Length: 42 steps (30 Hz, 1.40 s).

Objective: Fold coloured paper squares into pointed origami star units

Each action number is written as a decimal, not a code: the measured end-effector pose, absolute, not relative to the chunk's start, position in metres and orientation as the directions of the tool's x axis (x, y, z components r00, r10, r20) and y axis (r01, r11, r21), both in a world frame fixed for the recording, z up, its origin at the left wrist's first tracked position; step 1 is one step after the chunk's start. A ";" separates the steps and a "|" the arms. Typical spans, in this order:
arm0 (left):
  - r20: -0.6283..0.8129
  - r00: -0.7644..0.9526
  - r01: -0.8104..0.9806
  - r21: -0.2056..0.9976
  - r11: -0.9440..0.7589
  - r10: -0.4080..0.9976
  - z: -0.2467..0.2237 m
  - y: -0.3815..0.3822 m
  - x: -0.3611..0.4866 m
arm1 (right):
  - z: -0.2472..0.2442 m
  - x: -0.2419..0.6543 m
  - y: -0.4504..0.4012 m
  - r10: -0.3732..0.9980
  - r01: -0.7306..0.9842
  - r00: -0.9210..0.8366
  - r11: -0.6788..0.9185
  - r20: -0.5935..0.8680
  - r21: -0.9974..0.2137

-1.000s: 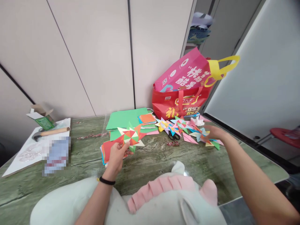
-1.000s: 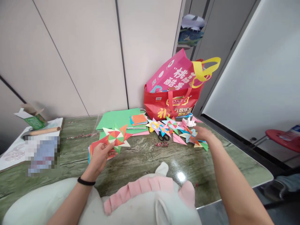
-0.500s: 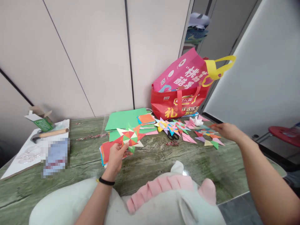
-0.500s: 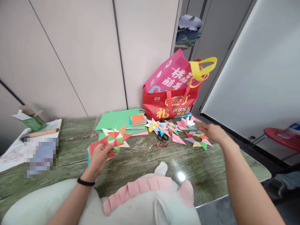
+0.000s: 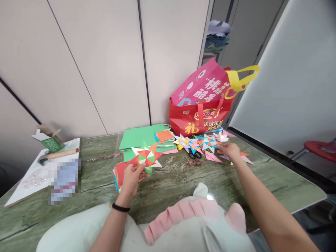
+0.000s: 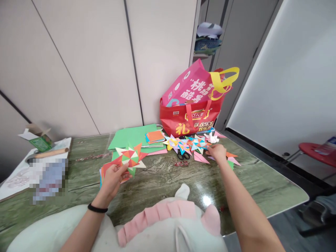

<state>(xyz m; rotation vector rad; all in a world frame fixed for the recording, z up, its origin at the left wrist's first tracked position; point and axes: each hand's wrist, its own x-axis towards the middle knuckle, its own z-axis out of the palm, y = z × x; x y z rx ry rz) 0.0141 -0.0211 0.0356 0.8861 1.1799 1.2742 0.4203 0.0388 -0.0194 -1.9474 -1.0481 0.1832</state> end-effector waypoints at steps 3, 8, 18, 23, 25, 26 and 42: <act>-0.123 -0.041 -0.259 0.960 0.108 0.992 0.034 -0.020 0.015 | -0.002 0.407 0.028 0.711 0.633 0.652 -0.317 0.265 -0.707; -0.113 0.100 -0.228 0.965 0.133 0.989 0.030 -0.021 0.015 | 0.028 0.319 0.008 0.994 0.322 0.111 -0.022 0.014 -0.947; -0.060 0.122 -0.102 0.992 0.073 0.991 0.024 -0.023 0.020 | 0.004 0.202 -0.019 0.965 -0.202 -0.247 -0.140 -0.088 -0.969; -0.058 0.157 -0.043 0.997 0.066 0.986 0.020 -0.022 0.021 | -0.001 0.220 -0.014 0.999 -0.204 -0.011 -0.034 -0.033 -0.978; -0.065 0.154 -0.035 0.997 0.071 0.986 0.020 -0.022 0.019 | -0.003 0.246 -0.011 0.983 -0.225 0.183 0.031 -0.011 -0.974; -0.069 0.142 -0.033 0.997 0.074 0.987 0.020 -0.022 0.018 | -0.004 0.263 -0.009 0.955 -0.225 0.297 0.062 -0.008 -0.972; 0.254 -0.296 0.722 0.690 0.042 0.921 0.015 0.006 -0.035 | -0.035 0.417 -0.010 0.600 0.204 0.799 -0.219 0.033 -0.954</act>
